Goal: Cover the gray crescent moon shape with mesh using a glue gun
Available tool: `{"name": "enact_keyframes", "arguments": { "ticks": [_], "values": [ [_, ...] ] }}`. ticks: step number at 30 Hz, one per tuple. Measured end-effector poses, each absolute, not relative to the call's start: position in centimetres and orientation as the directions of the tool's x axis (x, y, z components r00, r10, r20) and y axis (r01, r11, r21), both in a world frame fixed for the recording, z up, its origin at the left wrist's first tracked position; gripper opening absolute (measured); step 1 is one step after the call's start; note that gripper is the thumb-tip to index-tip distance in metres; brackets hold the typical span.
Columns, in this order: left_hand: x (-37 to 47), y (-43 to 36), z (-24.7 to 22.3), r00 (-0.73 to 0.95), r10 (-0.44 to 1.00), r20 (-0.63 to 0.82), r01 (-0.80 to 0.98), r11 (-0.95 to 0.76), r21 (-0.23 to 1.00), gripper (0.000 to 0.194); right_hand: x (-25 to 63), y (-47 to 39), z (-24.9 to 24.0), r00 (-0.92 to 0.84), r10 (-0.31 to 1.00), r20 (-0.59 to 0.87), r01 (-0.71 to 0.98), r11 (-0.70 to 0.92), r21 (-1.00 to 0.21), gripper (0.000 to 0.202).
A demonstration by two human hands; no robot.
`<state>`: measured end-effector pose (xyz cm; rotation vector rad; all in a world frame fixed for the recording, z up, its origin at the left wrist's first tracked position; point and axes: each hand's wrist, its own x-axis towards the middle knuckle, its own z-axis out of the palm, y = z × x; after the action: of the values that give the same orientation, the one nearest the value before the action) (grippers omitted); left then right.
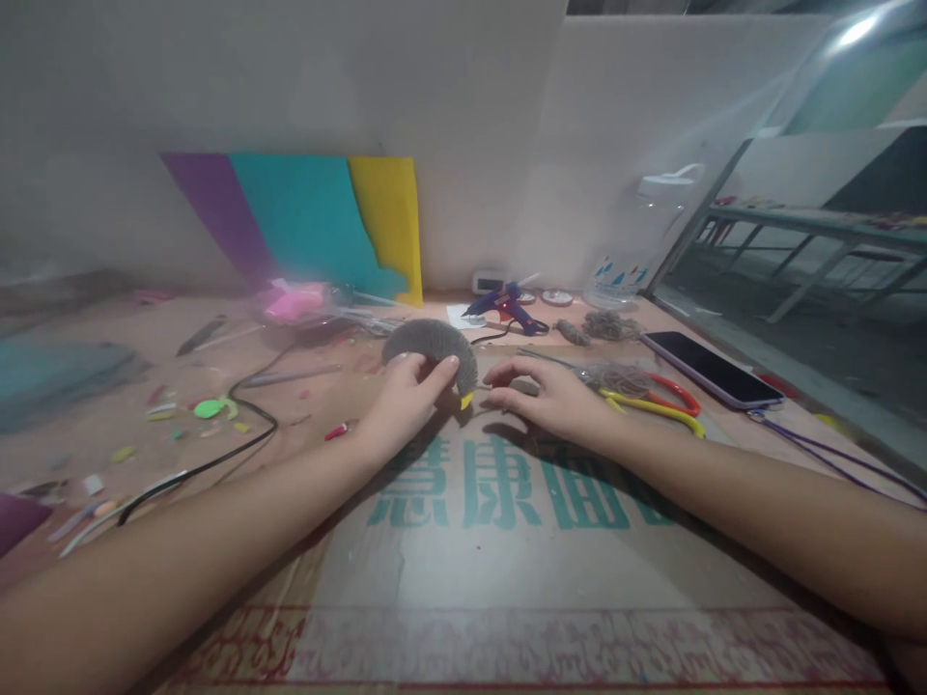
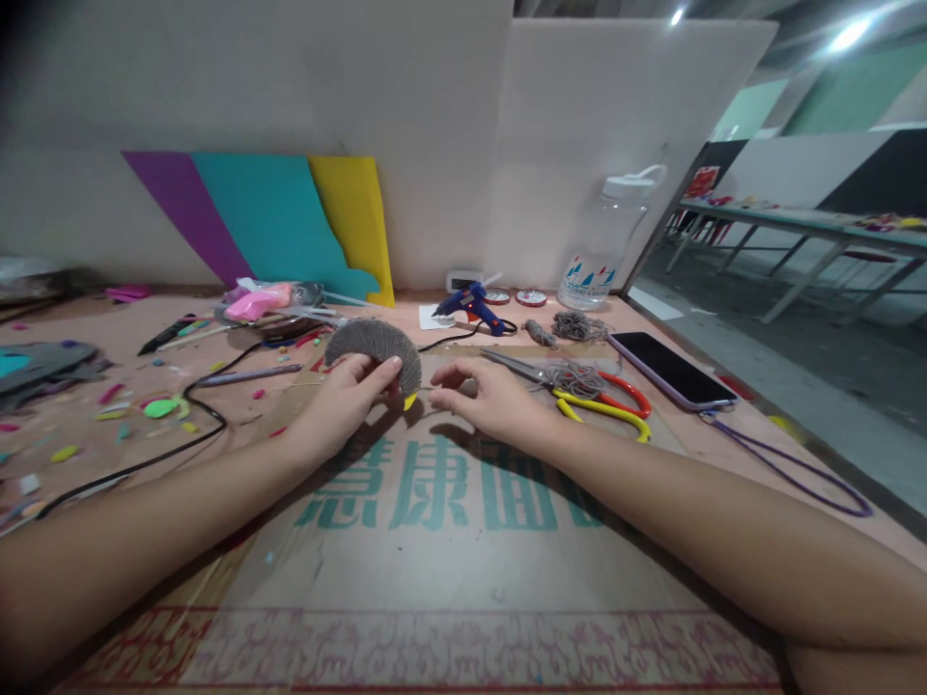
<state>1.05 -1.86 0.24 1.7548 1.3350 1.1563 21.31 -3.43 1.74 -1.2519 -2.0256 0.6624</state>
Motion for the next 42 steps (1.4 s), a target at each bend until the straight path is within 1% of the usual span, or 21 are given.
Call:
{"name": "enact_keyframes", "arguments": {
  "ticks": [2,4,8,10,12,15,17,20,25,28,32,35,39,42],
  "values": [
    [1.09,-1.93,0.31,0.089,0.967,0.24,0.367,-0.256,0.894,0.041,21.32,-3.37,1.58,-0.346,0.891,0.296,0.624,0.453,-0.636,0.01],
    [1.13,-1.96,0.32,0.083,0.969,0.234,0.364,-0.249,0.898,0.04,21.3,-3.43,1.43,-0.355,0.88,0.316,0.647,0.476,-0.596,0.013],
    [1.1,-1.71,0.08,0.097,0.959,0.265,0.38,-0.282,0.881,0.04,21.19,-3.69,1.41,-0.296,0.889,0.349,0.647,0.455,-0.611,0.016],
    [1.04,-1.49,-0.14,0.099,0.956,0.277,0.383,-0.294,0.876,0.04,21.13,-3.74,1.39,-0.301,0.884,0.358,0.629,0.466,-0.622,0.014],
    [0.99,-1.31,-0.34,0.096,0.957,0.275,0.383,-0.291,0.877,0.041,21.11,-3.7,1.26,-0.346,0.864,0.367,0.615,0.504,-0.606,0.012],
    [0.95,-1.23,-0.47,0.093,0.958,0.272,0.371,-0.286,0.884,0.041,21.14,-3.68,0.99,-0.43,0.809,0.4,0.592,0.587,-0.552,0.008],
    [0.96,-1.28,-0.44,0.092,0.957,0.274,0.351,-0.288,0.891,0.041,21.14,-3.76,0.89,-0.472,0.776,0.418,0.574,0.631,-0.522,0.01],
    [0.97,-1.38,-0.31,0.106,0.955,0.277,0.324,-0.297,0.898,0.042,21.07,-3.95,0.86,-0.513,0.751,0.416,0.549,0.66,-0.514,0.011],
    [1.0,-1.5,-0.12,0.134,0.945,0.299,0.318,-0.326,0.89,0.044,20.97,-4.0,0.72,-0.501,0.776,0.382,0.565,0.628,-0.535,0.01],
    [1.03,-1.55,-0.07,0.119,0.948,0.295,0.331,-0.318,0.888,0.043,21.11,-3.9,0.74,-0.485,0.784,0.388,0.587,0.621,-0.519,0.01],
    [0.94,-1.48,-0.2,0.104,0.955,0.279,0.384,-0.297,0.874,0.044,21.39,-3.6,1.07,-0.408,0.813,0.415,0.647,0.578,-0.497,0.009],
    [0.86,-1.37,-0.36,0.119,0.955,0.271,0.404,-0.296,0.866,0.046,21.49,-3.34,1.29,-0.355,0.845,0.399,0.676,0.527,-0.514,0.01],
    [0.88,-1.31,-0.38,0.134,0.951,0.277,0.409,-0.308,0.859,0.046,21.39,-3.18,1.2,-0.392,0.848,0.357,0.673,0.529,-0.517,0.016],
    [0.89,-1.28,-0.35,0.139,0.949,0.283,0.416,-0.315,0.853,0.047,21.38,-3.12,1.38,-0.377,0.838,0.394,0.661,0.541,-0.52,0.018]
  ]
}}
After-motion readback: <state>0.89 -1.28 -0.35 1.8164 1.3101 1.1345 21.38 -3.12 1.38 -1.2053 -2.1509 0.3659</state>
